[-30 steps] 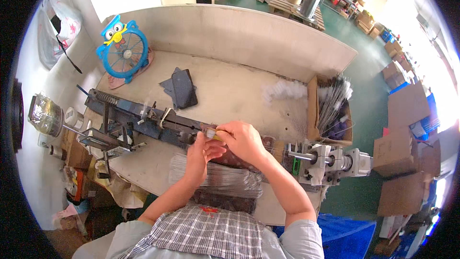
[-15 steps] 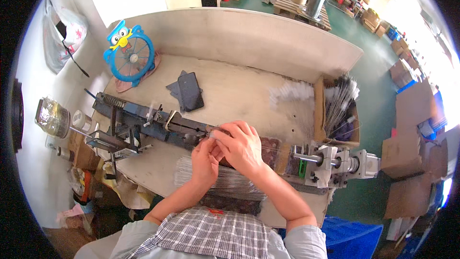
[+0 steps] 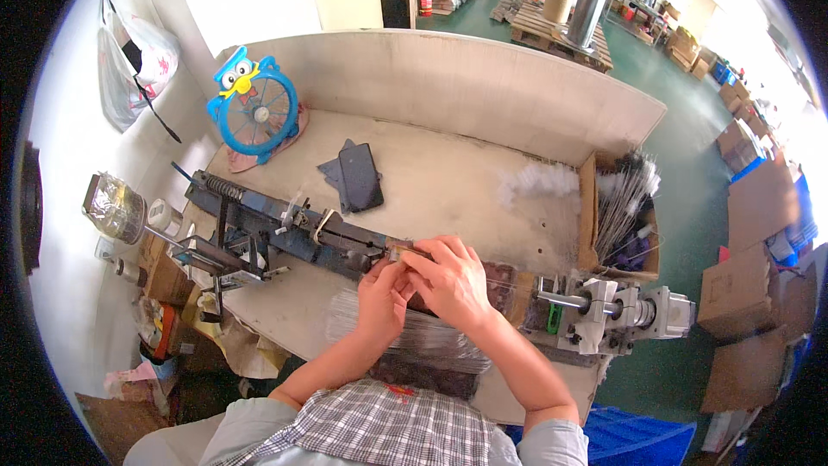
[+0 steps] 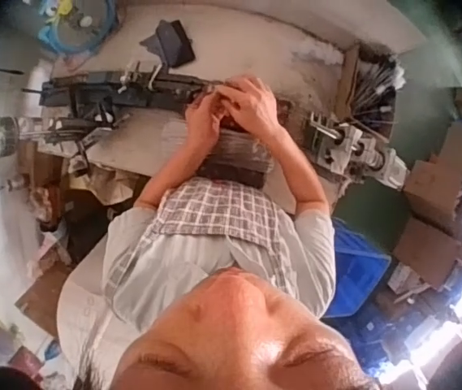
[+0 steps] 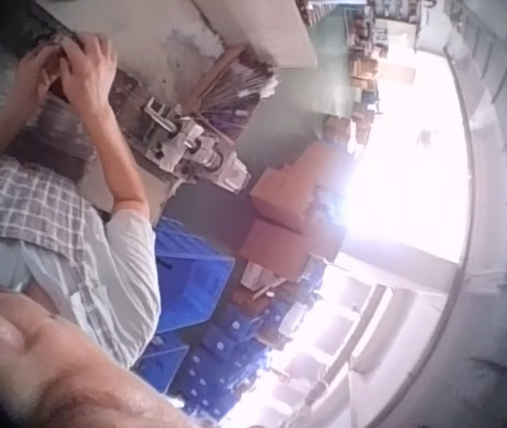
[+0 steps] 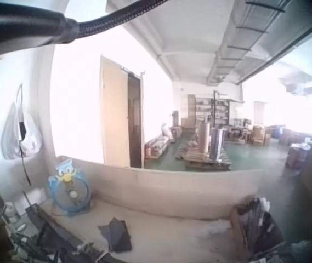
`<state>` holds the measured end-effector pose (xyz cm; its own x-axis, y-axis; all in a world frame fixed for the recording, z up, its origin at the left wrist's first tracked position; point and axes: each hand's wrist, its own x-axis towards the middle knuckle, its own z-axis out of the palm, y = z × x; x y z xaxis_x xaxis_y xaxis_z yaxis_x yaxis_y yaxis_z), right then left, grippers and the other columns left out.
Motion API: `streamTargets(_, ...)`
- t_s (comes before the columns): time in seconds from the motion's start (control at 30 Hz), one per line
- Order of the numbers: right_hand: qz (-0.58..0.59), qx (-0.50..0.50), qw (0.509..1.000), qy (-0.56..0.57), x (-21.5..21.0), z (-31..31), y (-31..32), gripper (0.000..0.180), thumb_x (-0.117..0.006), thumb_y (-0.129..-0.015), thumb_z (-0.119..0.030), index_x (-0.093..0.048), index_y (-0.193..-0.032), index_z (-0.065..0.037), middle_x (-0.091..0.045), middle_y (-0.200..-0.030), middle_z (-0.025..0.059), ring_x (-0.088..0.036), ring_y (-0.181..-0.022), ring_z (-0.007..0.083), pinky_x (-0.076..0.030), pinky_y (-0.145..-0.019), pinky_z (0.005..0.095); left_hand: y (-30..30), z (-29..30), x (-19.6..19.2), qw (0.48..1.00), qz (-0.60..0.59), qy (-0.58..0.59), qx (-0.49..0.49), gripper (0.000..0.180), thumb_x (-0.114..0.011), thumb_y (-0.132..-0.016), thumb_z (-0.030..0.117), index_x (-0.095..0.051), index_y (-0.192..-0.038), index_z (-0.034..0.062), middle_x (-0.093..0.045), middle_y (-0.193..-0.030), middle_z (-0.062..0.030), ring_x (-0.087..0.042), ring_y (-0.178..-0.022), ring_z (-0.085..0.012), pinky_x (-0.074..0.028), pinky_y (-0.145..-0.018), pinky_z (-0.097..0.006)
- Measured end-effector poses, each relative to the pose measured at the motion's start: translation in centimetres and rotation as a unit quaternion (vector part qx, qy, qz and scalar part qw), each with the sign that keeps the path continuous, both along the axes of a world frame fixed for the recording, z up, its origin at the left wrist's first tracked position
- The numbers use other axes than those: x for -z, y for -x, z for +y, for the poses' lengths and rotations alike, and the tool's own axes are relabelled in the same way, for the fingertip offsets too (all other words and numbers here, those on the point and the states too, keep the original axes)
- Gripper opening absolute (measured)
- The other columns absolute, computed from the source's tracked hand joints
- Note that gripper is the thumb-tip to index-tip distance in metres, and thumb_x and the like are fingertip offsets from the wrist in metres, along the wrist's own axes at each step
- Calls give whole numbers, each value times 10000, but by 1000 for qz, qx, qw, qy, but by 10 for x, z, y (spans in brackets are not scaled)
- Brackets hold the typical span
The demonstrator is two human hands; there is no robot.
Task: The recorder is using a manual assembly machine to insert bristles into tubes and applying adhesive.
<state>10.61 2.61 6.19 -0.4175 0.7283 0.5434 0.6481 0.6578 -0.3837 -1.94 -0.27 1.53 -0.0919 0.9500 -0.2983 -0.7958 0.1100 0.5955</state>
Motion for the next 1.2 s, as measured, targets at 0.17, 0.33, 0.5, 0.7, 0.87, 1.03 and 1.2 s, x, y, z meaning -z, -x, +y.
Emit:
streamTargets(0.17,10,-8,1000,24,0,1,0,248,-692,-703,-128,-687,-951,-132,-626,-976,30,-576,-952,237,-483,-782,371,0,0,2,999,-40,-6,1,138,-537,-899,80,-590,-1010,18,-650,-947,-69,-644,-830,-149,-511,-738,-278)
streamTargets(0.33,19,-11,999,25,-2,3,6,232,-689,-708,-129,-692,-940,-120,-630,-968,37,-582,-935,244,-485,-781,374,3,0,3,998,-66,-7,-6,135,-519,-916,101,-593,-989,14,-650,-926,-72,-645,-826,-153,-517,-749,-280)
streamTargets(0.5,19,-11,1000,21,-3,4,8,233,-695,-698,-123,-688,-930,-113,-631,-967,39,-582,-932,243,-486,-779,371,2,1,3,998,-61,-5,-4,143,-510,-925,111,-590,-991,12,-646,-926,-76,-641,-843,-160,-516,-764,-286)
streamTargets(0.7,30,23,999,11,-1,-1,9,272,-718,-677,-134,-679,-945,-105,-632,-961,34,-587,-915,242,-488,-764,368,2,-2,1,998,-60,-3,5,149,-514,-920,103,-587,-1017,17,-643,-959,-77,-639,-853,-162,-515,-778,-303)
streamTargets(0.87,28,38,998,-29,-2,-4,1,280,-728,-672,-150,-682,-947,-115,-632,-956,25,-588,-904,234,-486,-748,370,1,-2,2,1000,-23,3,8,163,-540,-893,74,-575,-1041,15,-642,-990,-82,-638,-890,-168,-514,-798,-305)
streamTargets(1.03,15,33,999,-5,-1,-6,-2,235,-728,-687,-160,-695,-918,-128,-631,-948,20,-590,-884,231,-487,-740,365,1,-3,-3,1000,-5,-8,2,172,-542,-892,69,-572,-1054,19,-638,-1011,-82,-636,-903,-164,-516,-799,-303)
streamTargets(1.2,24,28,999,-6,3,-3,-6,222,-723,-697,-162,-695,-914,-125,-631,-950,20,-591,-886,228,-487,-743,362,0,0,-3,1000,1,-7,2,173,-542,-892,69,-574,-1055,22,-638,-1013,-79,-635,-896,-163,-516,-792,-303)
